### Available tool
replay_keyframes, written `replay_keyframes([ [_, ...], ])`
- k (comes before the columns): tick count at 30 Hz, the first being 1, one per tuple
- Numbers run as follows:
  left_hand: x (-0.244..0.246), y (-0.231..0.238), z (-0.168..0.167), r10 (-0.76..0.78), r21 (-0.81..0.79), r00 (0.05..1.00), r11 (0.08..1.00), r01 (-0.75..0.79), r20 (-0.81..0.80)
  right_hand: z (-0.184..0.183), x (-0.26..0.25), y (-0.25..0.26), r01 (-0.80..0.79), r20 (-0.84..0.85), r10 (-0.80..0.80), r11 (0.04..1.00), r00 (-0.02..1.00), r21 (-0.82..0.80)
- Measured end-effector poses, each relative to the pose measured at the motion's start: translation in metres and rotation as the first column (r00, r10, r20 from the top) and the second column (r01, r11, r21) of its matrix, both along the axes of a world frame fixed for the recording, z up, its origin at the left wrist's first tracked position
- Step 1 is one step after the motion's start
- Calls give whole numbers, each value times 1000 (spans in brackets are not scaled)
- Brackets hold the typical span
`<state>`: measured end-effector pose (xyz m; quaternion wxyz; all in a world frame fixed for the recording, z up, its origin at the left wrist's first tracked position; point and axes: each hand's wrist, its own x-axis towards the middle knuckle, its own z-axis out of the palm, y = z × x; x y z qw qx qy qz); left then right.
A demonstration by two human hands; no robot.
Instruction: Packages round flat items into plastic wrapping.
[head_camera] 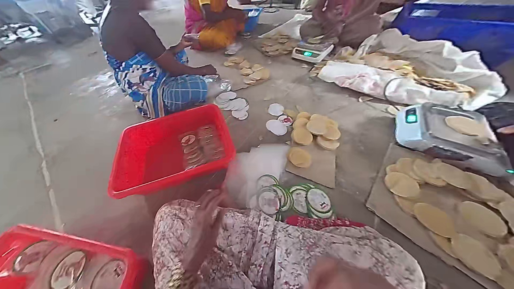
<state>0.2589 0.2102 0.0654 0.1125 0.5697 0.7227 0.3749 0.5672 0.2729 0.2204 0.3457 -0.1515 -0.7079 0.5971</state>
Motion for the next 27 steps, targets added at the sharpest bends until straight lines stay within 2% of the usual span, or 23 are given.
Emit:
replay_keyframes([
  [2, 30, 48, -19, -161, -131, 984, 977, 169, 71, -41, 3, 16, 241, 147, -251, 967, 957, 84],
  [4, 48, 96, -31, -189, -340, 972, 913, 227, 141, -78, 8, 23, 394, 227, -411, 912, 883, 119],
  [5, 55, 118, -36, -159, -433, 975, 876, 212, 155, -90, 12, 23, 431, 262, -441, 897, 858, 100],
  [7, 64, 155, -51, -66, -544, 995, 833, 97, 75, -102, 21, 19, 465, 311, -446, 885, 839, 16],
  [9, 65, 179, -69, 23, -547, 999, 836, -40, -37, -107, 28, 13, 477, 329, -439, 878, 836, -42],
  [12, 61, 187, -79, 154, -516, 988, 849, -118, 26, -114, 38, 12, 492, 364, -443, 869, 820, -51],
  [14, 58, 179, -80, 191, -436, 978, 889, -138, 79, -119, 43, 13, 503, 366, -450, 863, 814, -58],
  [17, 55, 162, -79, 227, -143, 970, 966, -213, 89, -123, 43, 19, 495, 350, -450, 868, 822, -46],
  [19, 56, 150, -58, 252, -88, 956, 967, -241, 152, -122, 39, 23, 486, 344, -451, 874, 823, -18],
  [20, 57, 145, -48, 230, -36, 942, 973, -228, 243, -120, 36, 24, 484, 334, -456, 875, 825, -2],
  [23, 73, 129, -19, 33, 170, 845, 975, -145, 534, -113, 23, 28, 503, 258, -496, 863, 829, 42],
  [27, 111, 85, 25, -189, 299, 766, 954, -4, 614, -101, 7, 31, 577, 147, -585, 811, 797, 96],
])
